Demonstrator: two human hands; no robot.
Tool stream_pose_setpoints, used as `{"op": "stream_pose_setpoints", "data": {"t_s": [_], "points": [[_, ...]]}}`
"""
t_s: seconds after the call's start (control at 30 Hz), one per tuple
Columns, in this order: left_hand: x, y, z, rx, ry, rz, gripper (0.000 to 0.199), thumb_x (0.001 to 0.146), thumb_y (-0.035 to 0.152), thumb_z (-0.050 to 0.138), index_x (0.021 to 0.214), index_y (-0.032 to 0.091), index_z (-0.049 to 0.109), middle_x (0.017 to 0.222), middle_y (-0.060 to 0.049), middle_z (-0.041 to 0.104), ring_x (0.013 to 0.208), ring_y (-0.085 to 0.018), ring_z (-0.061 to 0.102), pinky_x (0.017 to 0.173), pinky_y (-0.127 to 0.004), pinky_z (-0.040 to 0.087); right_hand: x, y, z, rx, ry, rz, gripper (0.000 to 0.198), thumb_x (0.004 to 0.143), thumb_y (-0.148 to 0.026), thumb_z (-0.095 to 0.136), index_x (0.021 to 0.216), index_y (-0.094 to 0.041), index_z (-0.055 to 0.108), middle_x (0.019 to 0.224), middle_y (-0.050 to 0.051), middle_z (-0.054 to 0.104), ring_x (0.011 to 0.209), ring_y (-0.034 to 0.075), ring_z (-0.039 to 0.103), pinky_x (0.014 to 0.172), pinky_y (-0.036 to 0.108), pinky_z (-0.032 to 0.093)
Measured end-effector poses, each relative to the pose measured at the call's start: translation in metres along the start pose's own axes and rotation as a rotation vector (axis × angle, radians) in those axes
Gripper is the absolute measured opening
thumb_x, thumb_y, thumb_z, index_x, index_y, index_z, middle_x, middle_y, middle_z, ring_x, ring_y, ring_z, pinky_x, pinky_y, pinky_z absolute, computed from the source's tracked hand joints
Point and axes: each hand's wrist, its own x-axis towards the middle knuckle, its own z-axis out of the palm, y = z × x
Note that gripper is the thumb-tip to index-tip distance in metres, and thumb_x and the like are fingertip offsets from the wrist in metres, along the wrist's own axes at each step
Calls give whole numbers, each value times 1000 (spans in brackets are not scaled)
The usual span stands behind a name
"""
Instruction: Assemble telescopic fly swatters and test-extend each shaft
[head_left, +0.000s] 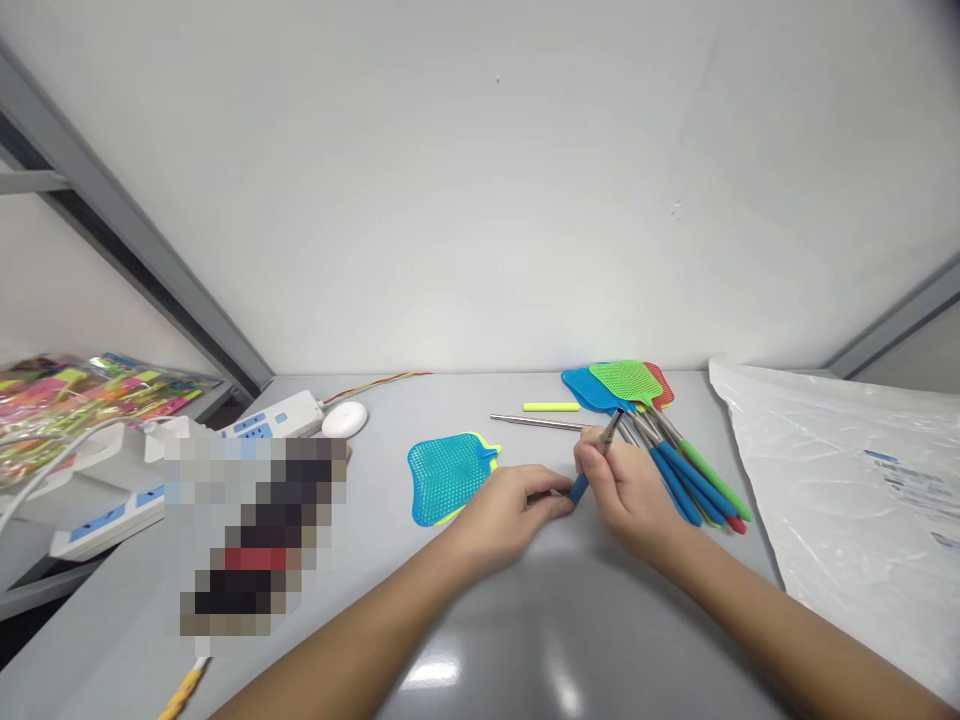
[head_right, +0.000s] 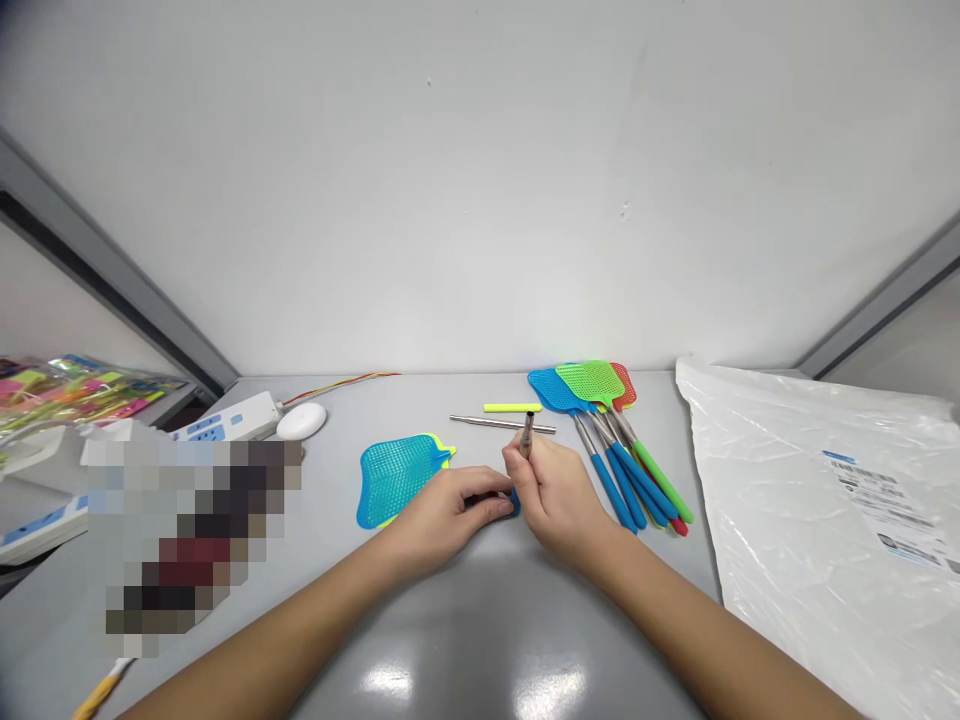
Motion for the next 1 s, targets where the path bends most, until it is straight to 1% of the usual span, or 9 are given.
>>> {"op": "stream_pose_setpoints", "data": {"t_s": [0.17, 0.33, 0.43, 0.6, 0.8, 0.93, 1.0], "points": [[1, -1, 1, 20, 14, -4, 22, 89, 24, 50, 95, 21, 71, 94, -1, 71, 86, -16, 62, 79, -27, 45, -1, 0, 2, 58, -9, -7, 29, 98, -35, 30, 72, -23, 39, 69, 1, 45, 63, 16, 43, 60, 31, 33], [1, -1, 2, 52, 17, 0, 23, 91, 24, 47, 92, 21, 70, 90, -1, 71, 82, -15, 62, 77, -25, 44, -3, 5, 4, 170, 48, -21, 29, 98, -34, 29, 74, -23, 40, 72, 1, 43, 67, 17, 42, 65, 32, 34], [2, -1, 2, 60, 19, 7, 23, 91, 25, 47, 91, 20, 70, 89, -1, 71, 82, -15, 61, 76, -25, 44, -3, 9, 5, 204, 55, -20, 27, 98, -34, 31, 75, -23, 41, 73, 1, 43, 68, 17, 42, 66, 31, 35], [1, -2, 2, 43, 15, 8, 23, 91, 26, 47, 91, 20, 69, 88, 0, 70, 80, -14, 61, 74, -24, 44, -2, 10, 5, 211, 24, 6, 29, 98, -37, 29, 78, -23, 44, 75, 2, 46, 71, 18, 45, 69, 32, 37], [0, -3, 2, 31, 9, 0, 24, 90, 26, 47, 95, 20, 70, 95, -2, 71, 87, -17, 62, 79, -27, 44, -6, 7, 7, 191, -43, 17, 28, 98, -33, 29, 78, -23, 45, 77, 2, 51, 71, 17, 47, 68, 30, 37], [0, 0, 2, 97, 2, 10, 24, 91, 25, 45, 93, 20, 69, 90, -1, 69, 82, -17, 60, 75, -27, 43, -6, 9, 7, 195, -33, 3, 30, 99, -32, 27, 77, -22, 44, 74, 1, 49, 69, 16, 47, 67, 30, 38], [-1, 2, 2, 151, -4, 27, 20, 90, 25, 47, 87, 20, 67, 85, 0, 67, 79, -16, 58, 71, -26, 42, -4, 10, 7, 200, -12, -4, 30, 99, -32, 27, 78, -22, 46, 74, 1, 49, 70, 16, 48, 69, 29, 39]]}}
